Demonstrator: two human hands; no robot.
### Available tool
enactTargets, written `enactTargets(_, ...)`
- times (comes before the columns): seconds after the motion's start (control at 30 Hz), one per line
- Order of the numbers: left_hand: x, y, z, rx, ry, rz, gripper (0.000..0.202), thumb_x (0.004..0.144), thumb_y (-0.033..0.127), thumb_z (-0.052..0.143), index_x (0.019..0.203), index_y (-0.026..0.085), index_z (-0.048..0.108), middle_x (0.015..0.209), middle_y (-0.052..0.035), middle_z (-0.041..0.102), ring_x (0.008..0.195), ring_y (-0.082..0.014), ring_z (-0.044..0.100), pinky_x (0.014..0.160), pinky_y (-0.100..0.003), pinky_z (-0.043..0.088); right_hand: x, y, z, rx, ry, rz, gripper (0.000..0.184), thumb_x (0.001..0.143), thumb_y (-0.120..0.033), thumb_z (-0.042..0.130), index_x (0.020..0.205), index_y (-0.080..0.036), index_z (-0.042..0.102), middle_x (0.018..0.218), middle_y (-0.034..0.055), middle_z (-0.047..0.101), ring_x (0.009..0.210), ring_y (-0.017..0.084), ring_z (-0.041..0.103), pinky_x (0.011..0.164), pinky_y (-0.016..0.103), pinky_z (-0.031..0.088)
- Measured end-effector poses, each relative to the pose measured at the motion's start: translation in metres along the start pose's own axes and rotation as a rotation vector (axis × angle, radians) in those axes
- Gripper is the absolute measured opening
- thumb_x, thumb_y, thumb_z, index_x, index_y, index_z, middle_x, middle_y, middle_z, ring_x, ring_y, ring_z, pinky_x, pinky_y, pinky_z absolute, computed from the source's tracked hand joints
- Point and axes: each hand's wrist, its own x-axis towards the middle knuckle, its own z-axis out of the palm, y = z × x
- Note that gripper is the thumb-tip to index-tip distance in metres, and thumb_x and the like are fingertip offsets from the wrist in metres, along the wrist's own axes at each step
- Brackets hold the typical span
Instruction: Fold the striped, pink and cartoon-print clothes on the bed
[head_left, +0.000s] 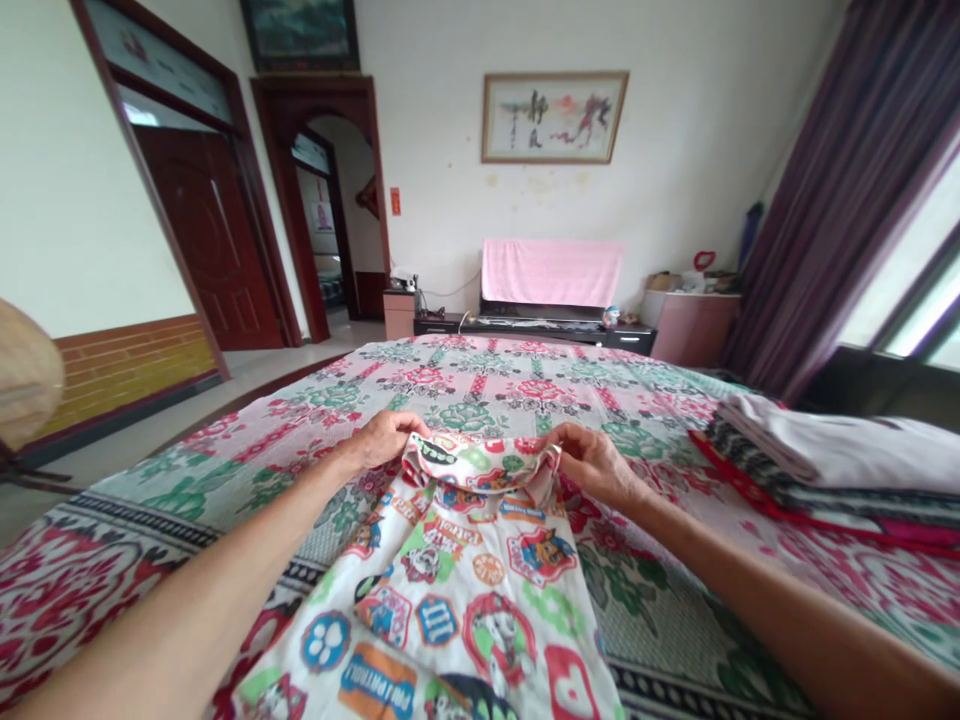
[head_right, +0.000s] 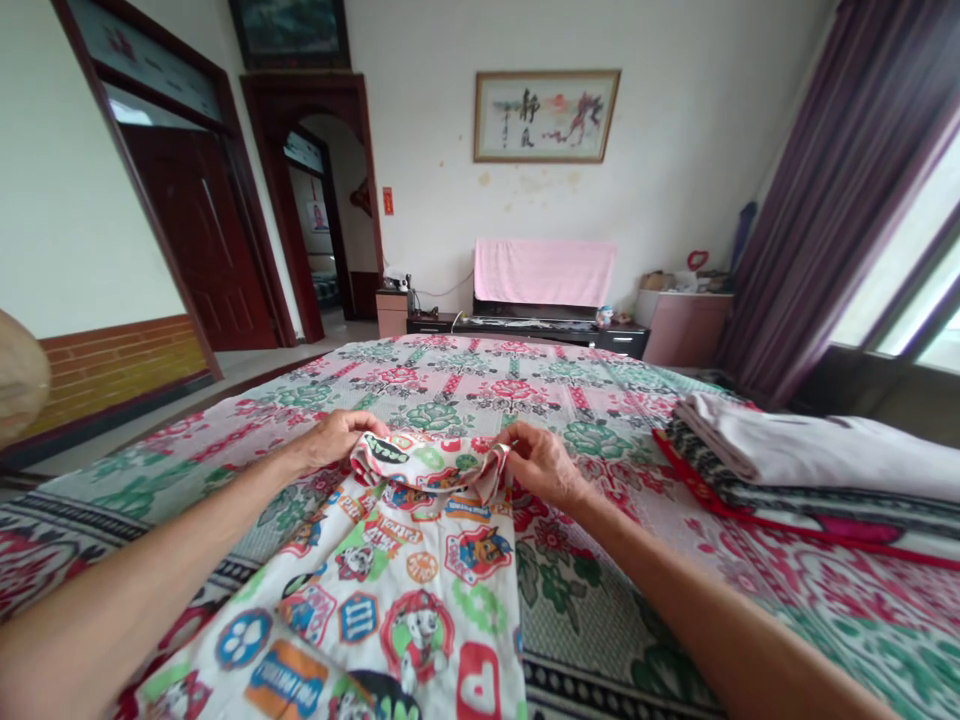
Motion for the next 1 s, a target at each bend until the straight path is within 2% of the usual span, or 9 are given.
enactTargets(0.13, -0.004, 0.001, -0.004, 0.119, -0.079, 0.017, 0.022, 0.060, 0.028, 0.060, 0.077, 0.015, 0.067, 0.076, -0.0011, 0.069, 0.063, -0.0125, 0.059, 0.058, -0.021, 0.046, -0.019, -0.009, -0.001, -0.007, -0.112, -0.068, 0.019, 0.077, -0.033, 0.053, 0.082, -0.016, 0.058, 0.068, 0.0016, 0.064, 0.058, 0.012, 0.055, 0.052, 0.021, 0.042)
enactTargets(0.27, -0.008, 0.007, -0.010, 0.221, -0.196, 0.060, 0.027, 0.064, 0.034, 0.064, 0.083, 0.015, 0.069, 0.085, -0.0031, 0.070, 0.075, -0.0150, 0.062, 0.068, -0.022, 0.048, -0.023, -0.015, 0.000, -0.014, -0.111, -0.045, 0.016, 0.073, -0.030, 0.052, 0.079, -0.016, 0.057, 0.065, 0.0007, 0.062, 0.056, 0.011, 0.053, 0.051, 0.020, 0.041)
enactTargets(0.4, -0.011, 0.017, -0.011, 0.159, -0.281, 0.169, 0.039, 0.064, 0.035, 0.069, 0.099, 0.020, 0.070, 0.107, -0.0048, 0.068, 0.098, -0.0180, 0.061, 0.084, -0.025, 0.047, -0.017, -0.020, 0.006, 0.252, -0.060, 0.101, 0.023, 0.071, -0.039, 0.056, 0.077, -0.017, 0.052, 0.063, -0.0007, 0.061, 0.054, 0.011, 0.055, 0.051, 0.021, 0.044)
enactTargets(0.47, -0.010, 0.021, -0.010, 0.160, -0.291, 0.264, 0.032, 0.065, 0.033, 0.069, 0.094, 0.022, 0.072, 0.116, -0.0040, 0.064, 0.107, -0.0183, 0.058, 0.092, -0.026, 0.043, -0.014, -0.024, 0.010, 0.448, -0.032, 0.176, 0.027, 0.068, -0.041, 0.060, 0.079, -0.019, 0.050, 0.067, -0.0009, 0.062, 0.057, 0.012, 0.058, 0.057, 0.025, 0.049)
enactTargets(0.57, -0.008, 0.025, -0.006, 0.181, -0.227, 0.324, 0.022, 0.072, 0.034, 0.062, 0.085, 0.020, 0.073, 0.109, -0.0036, 0.067, 0.101, -0.0172, 0.060, 0.091, -0.026, 0.043, -0.013, -0.033, 0.015, 0.674, -0.028, 0.235, 0.028, 0.065, -0.039, 0.065, 0.078, -0.019, 0.049, 0.077, 0.0008, 0.066, 0.064, 0.013, 0.063, 0.065, 0.027, 0.052)
enactTargets(0.7, -0.012, 0.031, -0.004, 0.203, -0.188, 0.220, 0.029, 0.076, 0.039, 0.057, 0.089, 0.018, 0.073, 0.086, -0.0021, 0.071, 0.080, -0.0159, 0.062, 0.075, -0.024, 0.047, -0.016, -0.040, 0.013, 0.761, -0.097, 0.276, 0.029, 0.060, -0.036, 0.069, 0.074, -0.019, 0.050, 0.082, 0.0034, 0.068, 0.072, 0.015, 0.066, 0.069, 0.027, 0.053)
enactTargets(0.87, -0.019, 0.037, -0.016, 0.256, -0.387, 0.103, 0.020, 0.066, 0.034, 0.064, 0.075, 0.018, 0.073, 0.069, 0.0012, 0.067, 0.067, -0.0128, 0.058, 0.064, -0.019, 0.042, -0.019, -0.037, 0.002, 0.524, -0.408, 0.274, 0.024, 0.066, -0.033, 0.067, 0.077, -0.017, 0.053, 0.075, 0.0014, 0.066, 0.063, 0.012, 0.062, 0.059, 0.023, 0.050)
enactTargets(0.93, -0.019, 0.036, -0.021, 0.272, -0.439, 0.057, 0.019, 0.061, 0.030, 0.067, 0.075, 0.019, 0.073, 0.066, 0.0029, 0.065, 0.065, -0.0118, 0.056, 0.062, -0.018, 0.040, -0.019, -0.036, -0.002, 0.274, -0.496, 0.190, 0.018, 0.071, -0.030, 0.062, 0.083, -0.017, 0.056, 0.072, 0.0004, 0.065, 0.057, 0.010, 0.058, 0.052, 0.021, 0.046)
enactTargets(1.0, -0.019, 0.035, -0.024, 0.278, -0.460, 0.015, 0.022, 0.058, 0.030, 0.069, 0.077, 0.020, 0.073, 0.065, 0.0037, 0.064, 0.064, -0.0114, 0.055, 0.061, -0.018, 0.039, -0.021, -0.039, -0.006, -0.024, -0.482, 0.002, 0.022, 0.072, -0.022, 0.059, 0.093, -0.017, 0.060, 0.079, 0.0020, 0.065, 0.062, 0.010, 0.058, 0.055, 0.022, 0.045)
